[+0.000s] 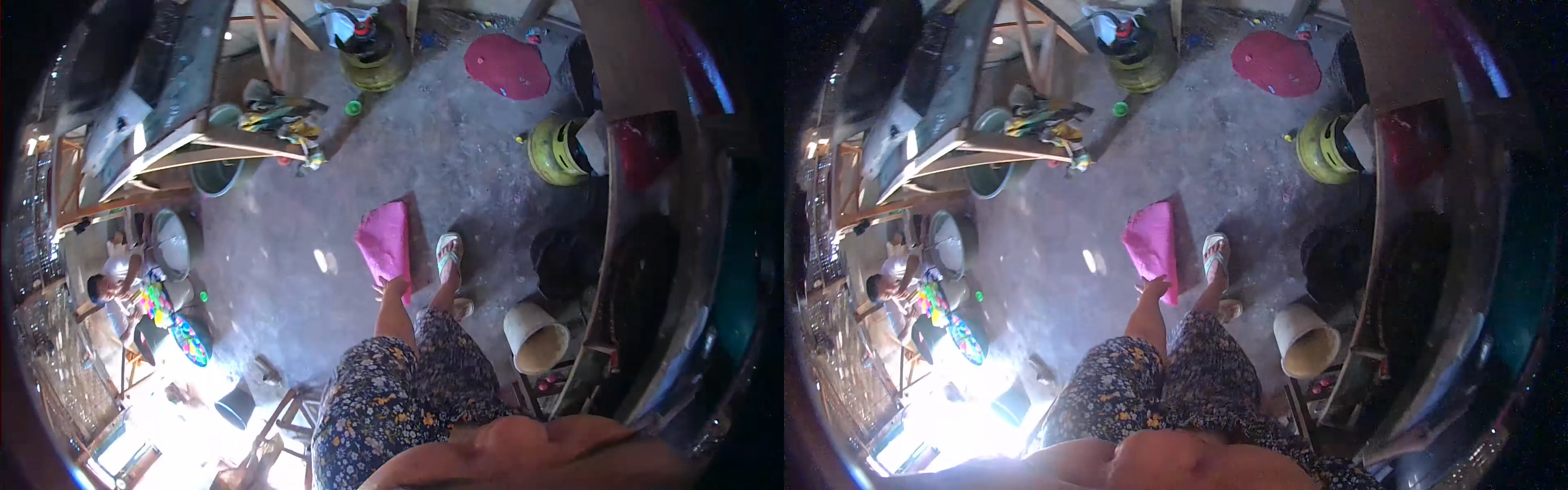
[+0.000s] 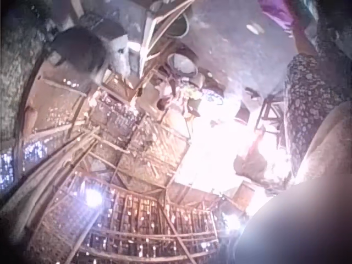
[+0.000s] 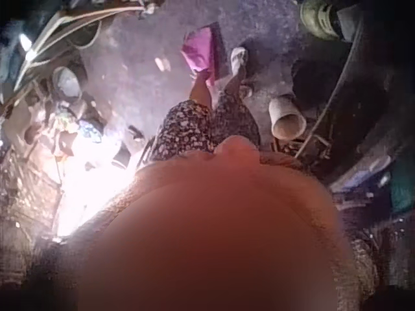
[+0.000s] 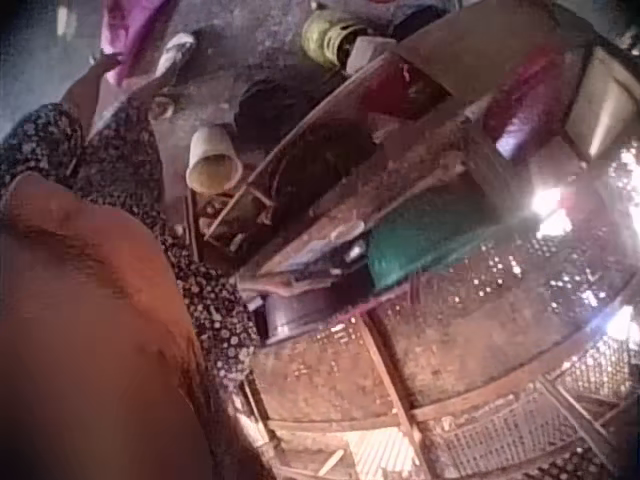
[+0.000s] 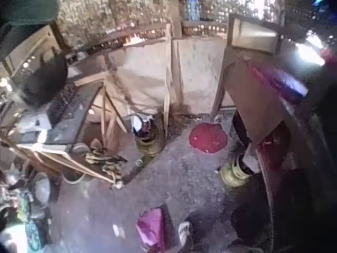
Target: The person uses a wooden mold and a white cylindrical tool to scoop pink dough and press it into circular shapes on a red mat. They repeatedly fill the mold, press the dough, and release the formed doughnuts onto the mat, arranging them in rows.
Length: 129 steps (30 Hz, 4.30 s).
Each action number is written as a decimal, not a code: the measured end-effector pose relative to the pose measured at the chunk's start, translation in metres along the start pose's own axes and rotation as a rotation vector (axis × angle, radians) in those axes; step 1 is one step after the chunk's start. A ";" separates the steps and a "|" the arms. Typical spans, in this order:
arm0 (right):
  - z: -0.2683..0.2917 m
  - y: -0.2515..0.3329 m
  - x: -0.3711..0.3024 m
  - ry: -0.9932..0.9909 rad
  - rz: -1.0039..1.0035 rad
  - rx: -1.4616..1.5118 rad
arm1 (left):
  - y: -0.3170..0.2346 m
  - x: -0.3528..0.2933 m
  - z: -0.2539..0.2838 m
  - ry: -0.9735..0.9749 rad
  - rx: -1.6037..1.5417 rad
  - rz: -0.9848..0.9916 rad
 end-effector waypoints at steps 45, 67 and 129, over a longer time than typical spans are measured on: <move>0.300 -0.048 -0.127 -0.632 -0.562 0.455 | -0.747 -0.627 0.615 -0.479 -1.089 -2.049; 0.322 0.024 -0.260 -1.472 -1.230 0.481 | -0.782 -0.613 0.496 -0.292 -0.915 -1.412; 0.185 -0.067 -0.371 -1.242 -0.260 2.085 | -0.463 -0.793 0.023 0.030 1.002 -2.481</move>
Point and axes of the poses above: each hand's wrist, its own x-axis towards the middle knuckle, its own z-axis out of the back of the hand, y = z × x, the point moved 9 cm from there along x, towards the middle knuckle, and after that the axes turned 10 degrees about -y, right-handed, at the moved point
